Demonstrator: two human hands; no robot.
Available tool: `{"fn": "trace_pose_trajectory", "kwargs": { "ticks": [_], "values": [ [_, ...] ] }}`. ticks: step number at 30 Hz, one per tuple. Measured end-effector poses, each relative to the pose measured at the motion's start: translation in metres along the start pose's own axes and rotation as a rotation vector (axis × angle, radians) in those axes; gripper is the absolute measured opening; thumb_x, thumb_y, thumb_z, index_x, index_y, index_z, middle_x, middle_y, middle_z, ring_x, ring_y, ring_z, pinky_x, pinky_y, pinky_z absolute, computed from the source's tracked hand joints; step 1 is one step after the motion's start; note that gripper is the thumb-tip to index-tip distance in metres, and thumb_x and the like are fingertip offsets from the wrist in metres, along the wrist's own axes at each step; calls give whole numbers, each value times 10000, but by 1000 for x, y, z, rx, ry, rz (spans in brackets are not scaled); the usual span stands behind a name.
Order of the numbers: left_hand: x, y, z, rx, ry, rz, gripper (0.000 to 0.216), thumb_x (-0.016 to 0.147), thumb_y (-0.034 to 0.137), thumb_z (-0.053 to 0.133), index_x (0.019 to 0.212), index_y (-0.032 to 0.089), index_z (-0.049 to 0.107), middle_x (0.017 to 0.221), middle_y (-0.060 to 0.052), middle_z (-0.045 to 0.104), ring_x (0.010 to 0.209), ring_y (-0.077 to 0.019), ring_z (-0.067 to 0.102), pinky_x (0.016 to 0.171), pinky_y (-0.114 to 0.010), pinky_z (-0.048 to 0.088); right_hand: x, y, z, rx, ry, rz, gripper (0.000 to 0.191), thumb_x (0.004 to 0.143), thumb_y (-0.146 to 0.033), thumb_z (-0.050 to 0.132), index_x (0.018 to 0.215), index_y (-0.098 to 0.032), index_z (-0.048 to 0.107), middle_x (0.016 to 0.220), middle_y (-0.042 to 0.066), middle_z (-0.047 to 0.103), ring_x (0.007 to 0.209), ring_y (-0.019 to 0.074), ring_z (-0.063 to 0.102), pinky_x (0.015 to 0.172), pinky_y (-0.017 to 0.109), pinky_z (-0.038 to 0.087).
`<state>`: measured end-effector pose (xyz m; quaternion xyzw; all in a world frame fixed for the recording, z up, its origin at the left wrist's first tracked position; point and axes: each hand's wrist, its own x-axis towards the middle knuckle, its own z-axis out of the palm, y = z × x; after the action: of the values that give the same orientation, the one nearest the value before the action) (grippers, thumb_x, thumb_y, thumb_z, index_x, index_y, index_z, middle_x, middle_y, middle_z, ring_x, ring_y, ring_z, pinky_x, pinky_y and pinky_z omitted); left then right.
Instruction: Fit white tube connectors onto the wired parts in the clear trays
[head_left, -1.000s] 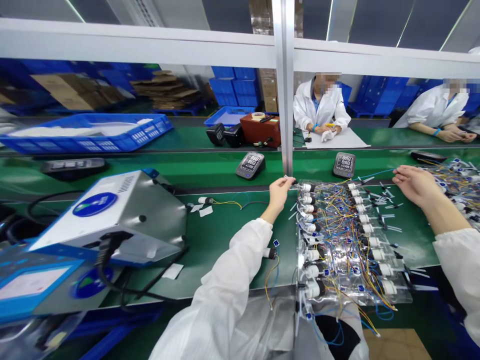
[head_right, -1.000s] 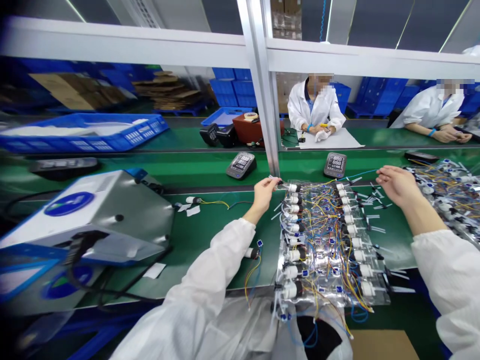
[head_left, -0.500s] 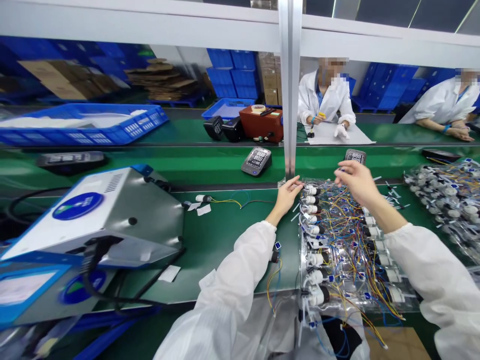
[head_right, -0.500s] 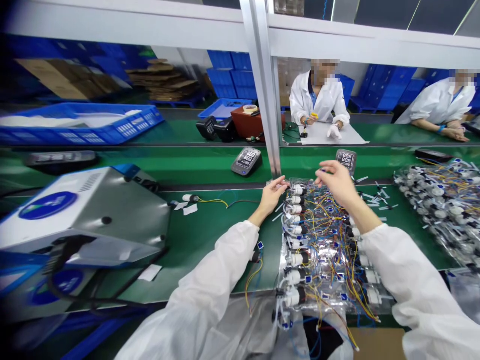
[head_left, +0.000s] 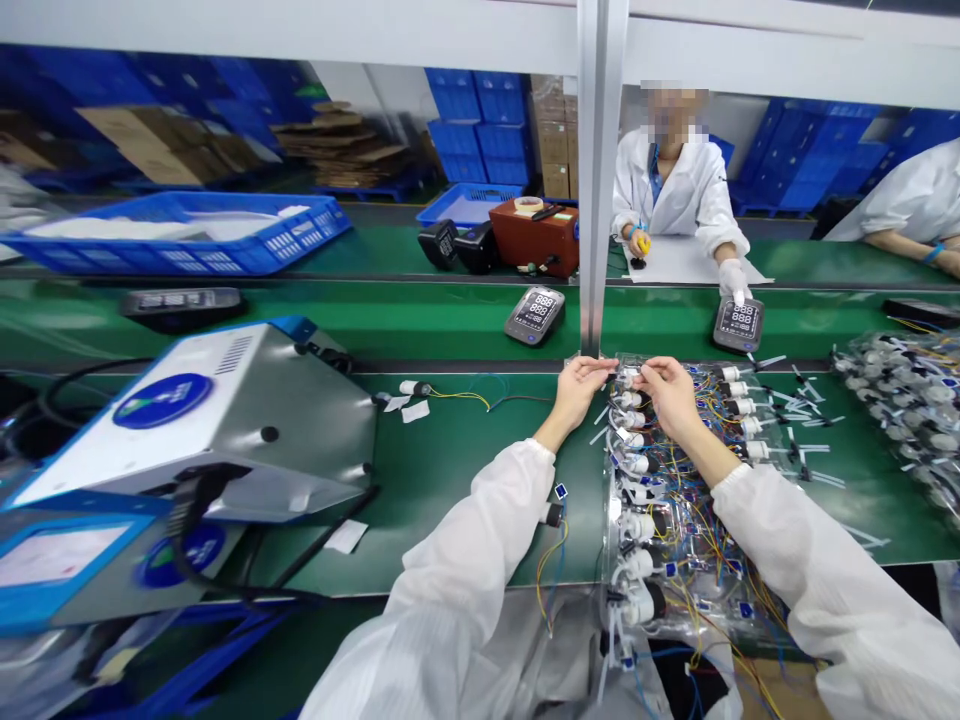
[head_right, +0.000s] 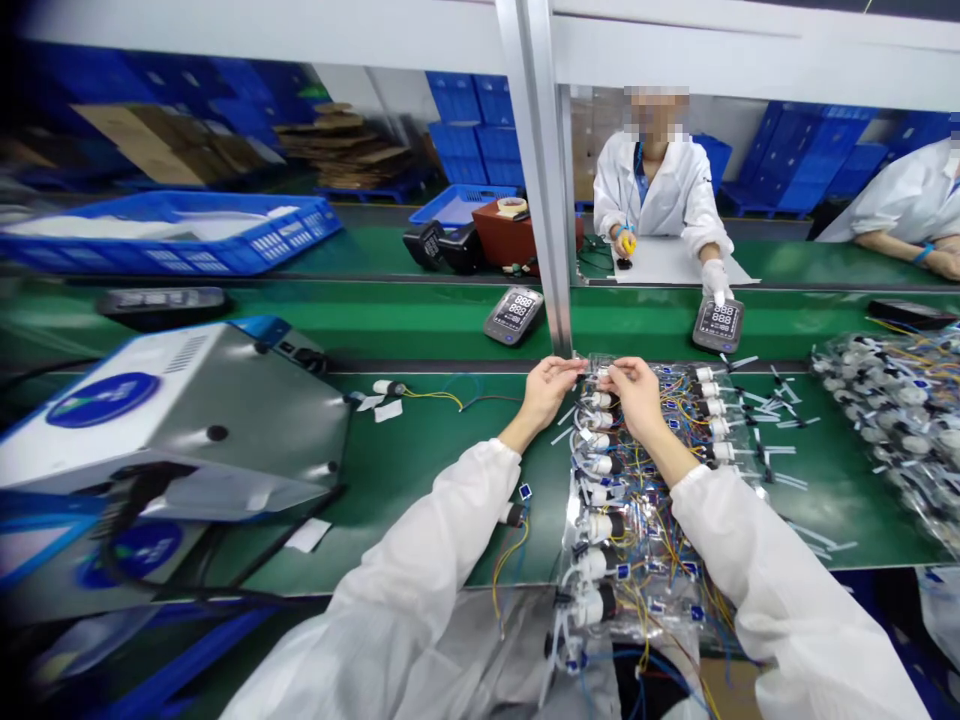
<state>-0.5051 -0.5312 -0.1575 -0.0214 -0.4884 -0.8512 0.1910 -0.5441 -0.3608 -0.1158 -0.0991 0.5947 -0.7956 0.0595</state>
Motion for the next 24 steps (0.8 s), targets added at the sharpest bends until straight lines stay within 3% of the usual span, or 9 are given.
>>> {"fn": "trace_pose_trajectory", "kwargs": {
  "ticks": [6, 13, 16, 20, 24],
  "values": [
    [2, -2, -3, -2, -22, 8, 407, 696, 188, 825, 1024, 187, 584, 1181, -118, 719, 1251, -276, 667, 1116, -461, 490, 1, 0, 0, 43, 13, 12, 334, 732, -430, 856, 882, -235, 630, 787, -18, 639, 725, 144, 680, 720, 315, 640],
    [6, -9, -14, 151, 157, -51, 373, 703, 253, 802, 1003, 191, 589, 926, -32, 678, 907, -162, 686, 883, -336, 551, 4, 0, -6, 147, 46, 85, 323, 707, -395, 862, 866, -230, 636, 785, -21, 630, 722, 129, 666, 704, 281, 623],
    [8, -7, -11, 141, 143, -13, 334, 716, 291, 843, 952, 175, 637, 929, -47, 707, 885, -159, 686, 901, -340, 549, 5, 1, -6, 173, 33, 75, 318, 701, -383, 878, 858, -227, 650, 771, -25, 637, 714, 123, 662, 680, 267, 604],
    [14, -8, -2, 138, 106, 11, 362, 771, 389, 847, 1031, 163, 739, 1017, -88, 771, 949, -185, 716, 939, -355, 543, 4, 0, -3, 150, 17, 52, 333, 671, -408, 897, 846, -213, 692, 769, -15, 659, 685, 131, 644, 664, 289, 581],
    [13, -8, 3, 283, 27, 4, 336, 809, 441, 823, 989, 158, 808, 925, -79, 798, 879, -191, 725, 928, -355, 545, 2, 0, -2, 132, -13, 54, 327, 679, -425, 880, 870, -203, 735, 731, -2, 675, 668, 146, 630, 658, 306, 559]
  ]
}}
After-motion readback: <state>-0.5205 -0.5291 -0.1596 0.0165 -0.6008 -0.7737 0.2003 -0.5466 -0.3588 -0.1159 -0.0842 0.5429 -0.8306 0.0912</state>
